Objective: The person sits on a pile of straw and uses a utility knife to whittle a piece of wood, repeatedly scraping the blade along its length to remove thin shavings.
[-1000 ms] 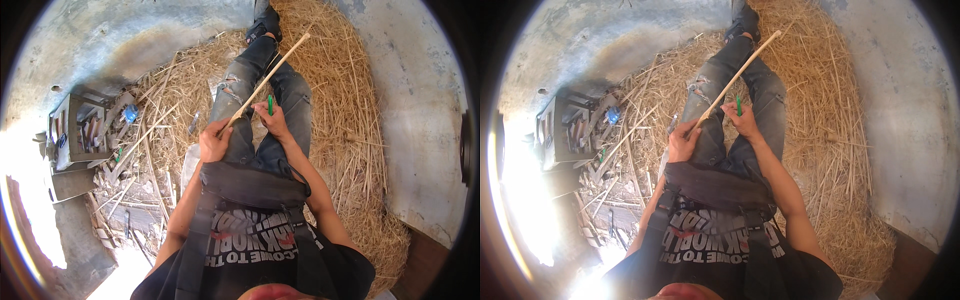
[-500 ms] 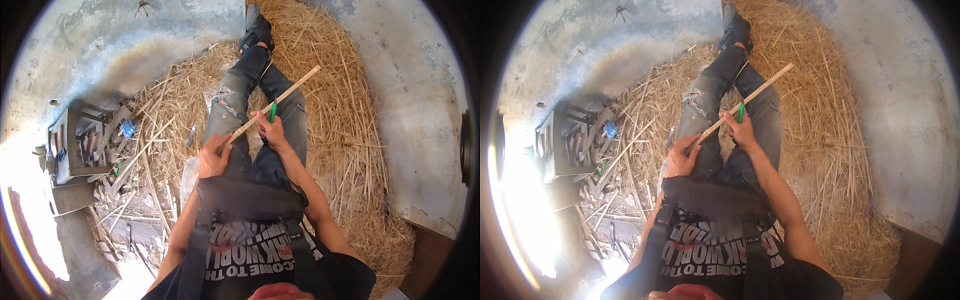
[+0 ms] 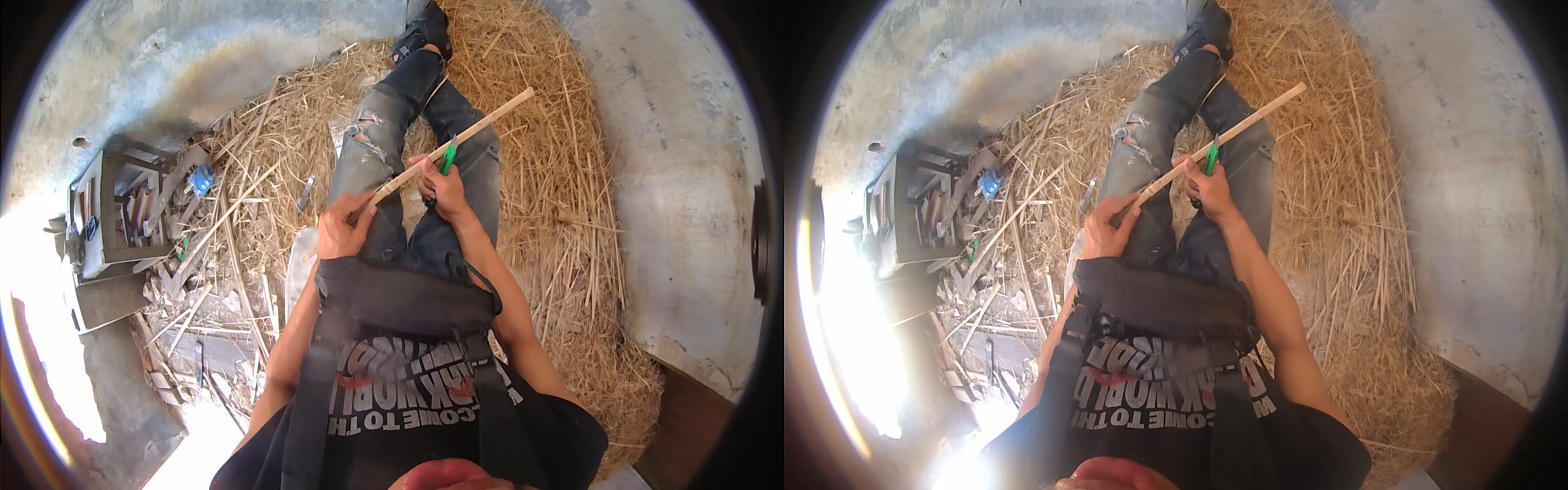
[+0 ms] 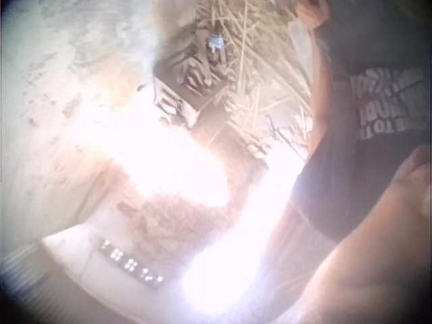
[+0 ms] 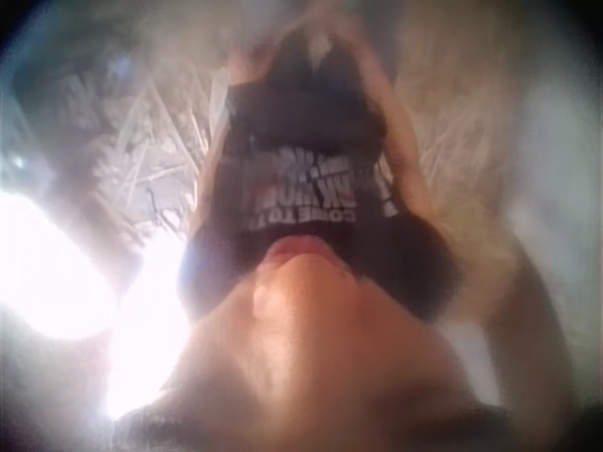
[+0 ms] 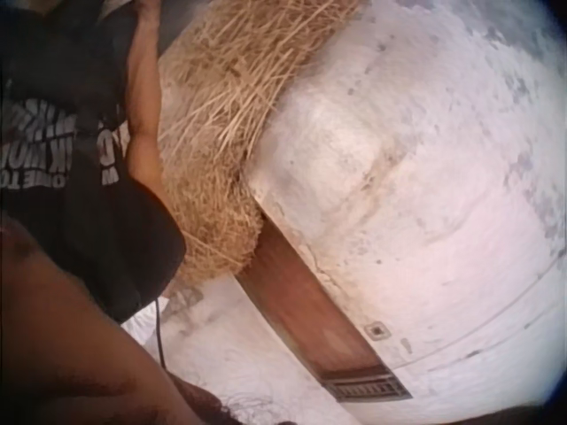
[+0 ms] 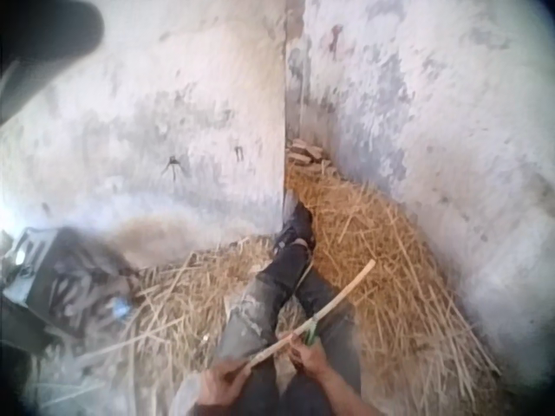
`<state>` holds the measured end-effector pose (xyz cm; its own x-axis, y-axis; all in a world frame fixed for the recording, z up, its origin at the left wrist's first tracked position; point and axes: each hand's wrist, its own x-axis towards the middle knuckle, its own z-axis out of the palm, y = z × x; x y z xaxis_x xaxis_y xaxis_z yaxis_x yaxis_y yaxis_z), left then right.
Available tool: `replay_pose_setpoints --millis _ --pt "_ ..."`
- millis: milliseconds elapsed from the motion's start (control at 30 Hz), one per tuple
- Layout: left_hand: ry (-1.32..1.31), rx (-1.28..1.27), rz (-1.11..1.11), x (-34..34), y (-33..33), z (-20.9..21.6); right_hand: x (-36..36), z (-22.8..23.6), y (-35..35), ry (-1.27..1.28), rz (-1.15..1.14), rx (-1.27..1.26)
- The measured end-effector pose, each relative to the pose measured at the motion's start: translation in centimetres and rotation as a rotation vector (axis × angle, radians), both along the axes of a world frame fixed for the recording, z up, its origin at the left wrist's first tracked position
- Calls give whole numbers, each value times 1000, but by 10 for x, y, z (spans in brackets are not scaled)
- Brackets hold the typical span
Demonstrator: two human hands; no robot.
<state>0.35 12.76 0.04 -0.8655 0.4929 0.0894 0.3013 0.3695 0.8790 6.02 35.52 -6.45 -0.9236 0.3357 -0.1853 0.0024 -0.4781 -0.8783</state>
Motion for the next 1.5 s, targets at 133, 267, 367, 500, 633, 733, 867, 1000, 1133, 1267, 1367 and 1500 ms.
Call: replay_pose_setpoints --millis 133,267,367,500,633,733,867,1000,1133,1267,1367,1500 --pt "21 -8 -14 0 -3 2 0 0 0 35 15 -65" --pt "67 29 5 1 -3 -4 2 2 0 57 26 -88" --pt "149 14 25 1 -4 -8 2 5 -1 40 22 -76" --pt "115 20 60 2 -5 -8 1 6 -2 37 37 -63" --pt "243 18 -9 0 -3 -3 2 4 -2 25 27 -29" --pt "180 -15 2 -1 -3 -7 2 3 -2 19 29 1" --pt "135 -41 5 0 -5 -10 1 2 -4 7 5 80" --pt "165 -71 -2 -1 -4 -13 -1 -1 -5 -3 -39 125" --pt "192 -104 7 -1 -2 -11 -1 -2 -5 -34 -58 129" --pt "207 -97 10 -1 -3 -11 -1 1 -4 -44 -76 77" --pt "207 -97 1 -1 -5 -7 -1 2 1 -10 -139 -31" --pt "194 -91 -13 -3 -22 -4 -1 3 5 14 -190 -72"
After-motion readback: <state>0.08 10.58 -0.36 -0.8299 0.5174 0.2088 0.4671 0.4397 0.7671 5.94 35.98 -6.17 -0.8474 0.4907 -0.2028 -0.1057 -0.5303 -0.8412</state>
